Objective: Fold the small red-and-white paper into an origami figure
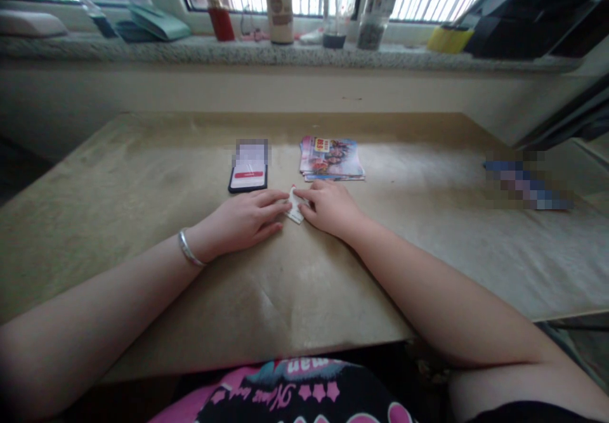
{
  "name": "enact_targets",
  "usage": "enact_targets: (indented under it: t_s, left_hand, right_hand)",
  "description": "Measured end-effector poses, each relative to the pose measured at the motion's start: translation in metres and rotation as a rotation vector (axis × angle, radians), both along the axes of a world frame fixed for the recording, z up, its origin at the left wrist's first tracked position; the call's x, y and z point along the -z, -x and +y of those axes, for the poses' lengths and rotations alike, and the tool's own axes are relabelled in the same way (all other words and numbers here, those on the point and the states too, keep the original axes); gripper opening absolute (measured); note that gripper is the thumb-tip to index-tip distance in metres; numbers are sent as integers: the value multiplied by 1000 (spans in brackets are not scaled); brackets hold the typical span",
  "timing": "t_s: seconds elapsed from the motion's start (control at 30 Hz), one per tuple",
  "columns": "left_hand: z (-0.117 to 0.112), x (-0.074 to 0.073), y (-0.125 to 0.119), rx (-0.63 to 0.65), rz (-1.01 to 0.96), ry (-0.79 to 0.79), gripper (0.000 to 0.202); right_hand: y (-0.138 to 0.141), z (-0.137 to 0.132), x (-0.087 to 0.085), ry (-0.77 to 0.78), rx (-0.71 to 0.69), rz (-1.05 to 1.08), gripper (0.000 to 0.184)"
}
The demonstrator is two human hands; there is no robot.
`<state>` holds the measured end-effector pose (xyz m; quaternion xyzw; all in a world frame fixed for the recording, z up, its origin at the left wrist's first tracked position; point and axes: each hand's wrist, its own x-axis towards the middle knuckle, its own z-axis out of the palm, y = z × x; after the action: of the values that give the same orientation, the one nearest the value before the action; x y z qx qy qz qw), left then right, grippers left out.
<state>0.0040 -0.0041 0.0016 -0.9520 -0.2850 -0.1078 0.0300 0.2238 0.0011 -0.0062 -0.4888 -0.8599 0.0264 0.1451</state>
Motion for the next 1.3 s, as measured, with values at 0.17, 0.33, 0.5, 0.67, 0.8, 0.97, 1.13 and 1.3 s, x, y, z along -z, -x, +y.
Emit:
enact_targets:
  t_s: [0.17, 0.33, 0.5, 0.67, 0.8, 0.97, 1.13, 1.3]
  left_hand:
    - [0, -2, -1, 28, -5, 2, 37]
    - [0, -2, 0, 60, 2, -30, 34]
    - [-2, -2, -1, 37, -24, -35, 32]
    - [-3, -3, -2, -7, -53, -60, 29]
    - [-4, -5, -2, -22, -56, -71, 27]
    - [-4, -4, -3, -52, -75, -24, 27]
    - [-2, -2, -3, -103, -87, 19, 29]
    - [3, 1, -1, -140, -159, 90, 27]
  right_hand:
    - [6, 6, -3, -31, -1, -124, 41]
    - [5, 8, -1, -15, 4, -87, 42]
    - [-2, 3, -3, 90, 15, 7, 45]
    - [-8, 1, -6, 209, 21, 120, 39]
    - [-11, 3, -4, 308, 34, 244, 28]
    - [-9, 3, 1, 354, 61, 347, 27]
    - [-2, 1, 3, 385, 74, 414, 27]
    - [5, 1, 5, 323, 55, 410, 33]
